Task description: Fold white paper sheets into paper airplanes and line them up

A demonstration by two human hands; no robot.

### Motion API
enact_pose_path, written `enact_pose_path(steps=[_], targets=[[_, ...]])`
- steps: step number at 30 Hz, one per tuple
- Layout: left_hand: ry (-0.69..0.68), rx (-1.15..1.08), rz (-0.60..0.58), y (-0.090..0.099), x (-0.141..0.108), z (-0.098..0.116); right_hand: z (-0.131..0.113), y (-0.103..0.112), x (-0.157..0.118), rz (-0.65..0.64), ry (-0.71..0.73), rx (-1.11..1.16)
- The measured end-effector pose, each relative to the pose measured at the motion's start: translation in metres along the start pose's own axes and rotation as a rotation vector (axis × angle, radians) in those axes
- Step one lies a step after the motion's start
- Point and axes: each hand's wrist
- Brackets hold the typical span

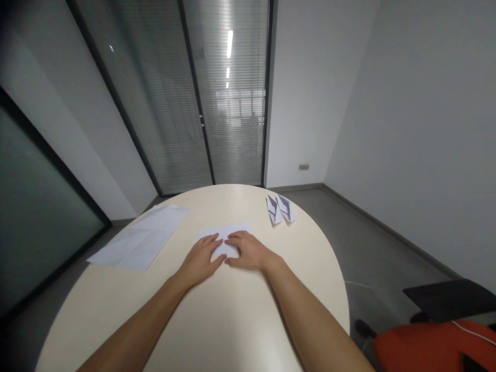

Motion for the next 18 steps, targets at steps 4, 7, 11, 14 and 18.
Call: enact_pose_path(steps=[4,7,11,14,18], targets=[[0.063,0.008,0.031,-0.007,0.001,-0.005,0.002,-0.001,-0.002,-0.027,-0.065,-0.019],[0.108,0.029,0.068,-0.009,0.003,-0.013,0.003,-0.002,-0.002,-0.046,-0.081,-0.032],[0.177,0.066,0.100,-0.007,0.004,-0.021,0.006,-0.002,-0.002,-0.052,-0.078,-0.040],[0.191,0.129,0.079,-0.001,0.004,-0.018,0.006,-0.002,-0.002,-0.058,-0.078,-0.049],[0.156,0.156,0.026,0.006,0.003,-0.010,0.004,0.000,-0.002,-0.060,-0.082,-0.057]])
Point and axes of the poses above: each hand's wrist, its own x-axis towards the middle knuckle, its own y-axis out of the back of the hand, z = x × y, and after that the axes turned 9 degrees about x, right-handed
